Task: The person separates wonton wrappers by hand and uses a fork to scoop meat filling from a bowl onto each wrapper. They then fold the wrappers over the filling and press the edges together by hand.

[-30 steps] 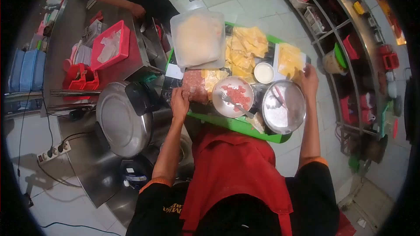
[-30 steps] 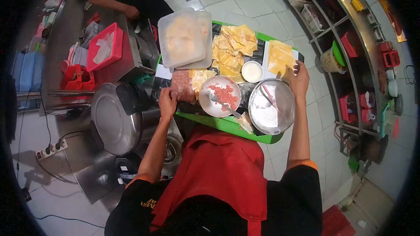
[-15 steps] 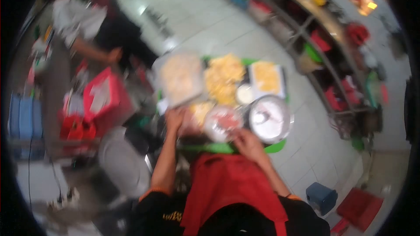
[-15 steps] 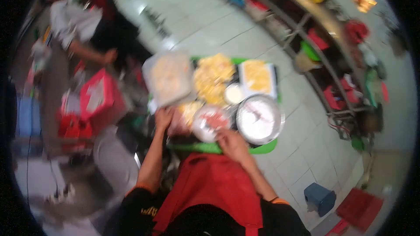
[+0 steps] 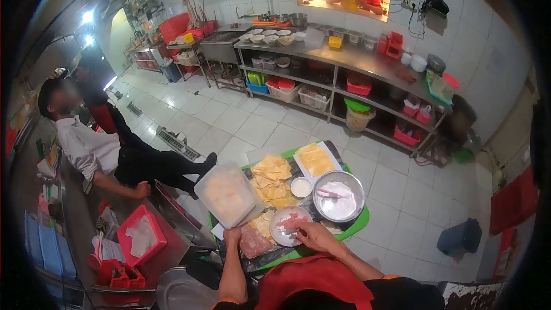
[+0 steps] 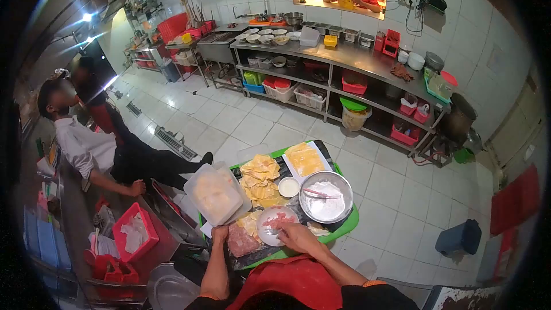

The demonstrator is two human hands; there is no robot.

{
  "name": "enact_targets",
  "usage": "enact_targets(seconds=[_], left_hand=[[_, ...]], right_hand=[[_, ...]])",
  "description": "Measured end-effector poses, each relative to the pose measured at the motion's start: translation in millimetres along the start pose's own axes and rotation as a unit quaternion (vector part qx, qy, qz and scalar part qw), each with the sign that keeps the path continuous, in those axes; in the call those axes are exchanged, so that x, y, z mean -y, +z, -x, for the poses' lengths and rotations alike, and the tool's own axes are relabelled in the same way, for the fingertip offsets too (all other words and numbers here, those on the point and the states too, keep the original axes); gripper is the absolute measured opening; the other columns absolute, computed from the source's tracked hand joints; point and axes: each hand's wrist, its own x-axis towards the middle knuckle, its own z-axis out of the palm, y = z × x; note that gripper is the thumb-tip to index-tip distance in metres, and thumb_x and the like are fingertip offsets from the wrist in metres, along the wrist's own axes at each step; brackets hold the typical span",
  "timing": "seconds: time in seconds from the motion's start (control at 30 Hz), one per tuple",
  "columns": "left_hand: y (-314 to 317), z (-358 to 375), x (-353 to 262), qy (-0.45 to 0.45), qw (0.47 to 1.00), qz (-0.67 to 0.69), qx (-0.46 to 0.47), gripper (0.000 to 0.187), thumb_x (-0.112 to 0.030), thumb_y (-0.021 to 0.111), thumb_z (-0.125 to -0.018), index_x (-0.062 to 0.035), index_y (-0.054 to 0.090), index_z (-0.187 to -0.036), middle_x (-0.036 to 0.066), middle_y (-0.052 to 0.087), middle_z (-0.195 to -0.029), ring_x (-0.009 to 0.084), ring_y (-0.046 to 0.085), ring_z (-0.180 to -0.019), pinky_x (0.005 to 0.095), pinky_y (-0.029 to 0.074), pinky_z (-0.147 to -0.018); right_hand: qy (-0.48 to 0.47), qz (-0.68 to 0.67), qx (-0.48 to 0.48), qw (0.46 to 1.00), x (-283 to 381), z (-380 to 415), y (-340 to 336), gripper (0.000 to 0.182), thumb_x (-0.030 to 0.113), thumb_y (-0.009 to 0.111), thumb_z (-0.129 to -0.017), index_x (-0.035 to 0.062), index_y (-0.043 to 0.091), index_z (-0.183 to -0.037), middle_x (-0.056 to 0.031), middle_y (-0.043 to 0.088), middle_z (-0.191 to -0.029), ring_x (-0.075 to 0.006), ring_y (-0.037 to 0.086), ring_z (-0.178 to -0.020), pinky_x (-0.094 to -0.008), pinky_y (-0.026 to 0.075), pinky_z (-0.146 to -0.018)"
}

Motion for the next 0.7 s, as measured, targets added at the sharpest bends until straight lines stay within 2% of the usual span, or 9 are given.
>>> enact_targets(seconds=[0.1,0.17,0.2,0.27,0.3,0.37,0.5,0.57,0.7], left_hand=[[3,2,10,-0.011,0.997,0.076,-0.008,0.042,-0.034,0.061,-0.085,-0.006,0.068,-0.115,0.026,0.067,-0.112,0.0419,0.063,-0.109,0.0457,0.05,-0.088],[-5,19,10,0.044,0.954,0.295,-0.012,0.036,-0.021,0.059,-0.089,-0.0012,0.064,-0.118,0.022,0.07,-0.108,0.0361,0.066,-0.103,0.0406,0.049,-0.087],[-9,30,6,0.045,0.955,0.292,-0.01,0.036,-0.021,0.059,-0.089,-0.0012,0.064,-0.118,0.022,0.07,-0.108,0.0361,0.066,-0.103,0.0406,0.049,-0.087],[-21,57,-3,0.09,0.932,0.346,-0.059,0.021,-0.007,0.051,-0.095,-0.0015,0.063,-0.111,0.01,0.068,-0.093,0.0204,0.061,-0.086,0.034,0.047,-0.075],[-34,70,-9,0.088,0.933,0.343,-0.056,0.021,-0.007,0.051,-0.095,-0.0015,0.063,-0.111,0.01,0.068,-0.093,0.0204,0.061,-0.086,0.034,0.047,-0.075],[-62,93,-22,0.039,0.952,0.304,-0.016,0.013,-0.012,0.051,-0.098,-0.0018,0.06,-0.098,0.002,0.057,-0.08,0.0132,0.051,-0.074,0.0303,0.042,-0.065],[-75,120,-28,0.087,0.957,0.275,-0.038,0.016,-0.017,0.052,-0.1,-0.0042,0.055,-0.09,-0.003,0.046,-0.074,0.0094,0.041,-0.068,0.0267,0.036,-0.06],[-80,139,-37,0.114,0.957,0.267,0.004,0.018,-0.018,0.05,-0.1,-0.0008,0.056,-0.096,0.011,0.06,-0.083,0.0192,0.056,-0.078,0.0355,0.046,-0.073],[-99,194,-75,0.134,0.943,0.296,0.067,0.018,-0.018,0.049,-0.102,-0.0016,0.053,-0.095,0.01,0.059,-0.079,0.0173,0.056,-0.076,0.0348,0.047,-0.07]], right_hand=[[0.001,0.013,0.012,1.0,-5,9,12,0.028,0.016,0.065,-0.087,0.0015,0.062,-0.112,-0.021,0.067,-0.092,-0.0376,0.066,-0.085,-0.0442,0.052,-0.075],[0.006,0.001,0.025,1.0,1,13,13,0.028,0.017,0.064,-0.088,0.0011,0.063,-0.111,-0.0207,0.067,-0.091,-0.0374,0.065,-0.086,-0.0442,0.051,-0.076],[0.009,-0.001,0.023,1.0,2,13,15,0.028,0.017,0.064,-0.088,0.0011,0.063,-0.111,-0.0207,0.067,-0.091,-0.0374,0.065,-0.086,-0.0442,0.051,-0.076],[0.026,-0.005,0.018,0.999,2,16,21,0.028,0.017,0.064,-0.088,0.0011,0.063,-0.111,-0.0204,0.066,-0.091,-0.0372,0.065,-0.086,-0.0444,0.051,-0.076],[0.03,-0.008,0.019,0.999,-1,16,28,0.028,0.017,0.064,-0.088,0.0011,0.063,-0.111,-0.0204,0.066,-0.091,-0.0372,0.065,-0.086,-0.0444,0.051,-0.076],[0.002,-0.009,0.019,1.0,-8,15,43,0.026,0.016,0.064,-0.088,0.0008,0.063,-0.109,-0.0202,0.067,-0.091,-0.0369,0.065,-0.085,-0.0444,0.051,-0.076],[0.008,-0.03,0.076,0.997,8,5,57,0.029,0.016,0.061,-0.086,0.0006,0.062,-0.111,-0.0218,0.067,-0.092,-0.04,0.065,-0.089,-0.0471,0.051,-0.08],[0.017,-0.072,0.083,0.994,20,-7,67,0.032,0.017,0.062,-0.086,0.001,0.06,-0.114,-0.0205,0.067,-0.089,-0.0396,0.065,-0.086,-0.0464,0.051,-0.077],[0.043,-0.143,0.067,0.987,34,-19,95,0.037,0.018,0.062,-0.087,0.0021,0.056,-0.12,-0.0177,0.067,-0.083,-0.0377,0.066,-0.079,-0.044,0.052,-0.07]])
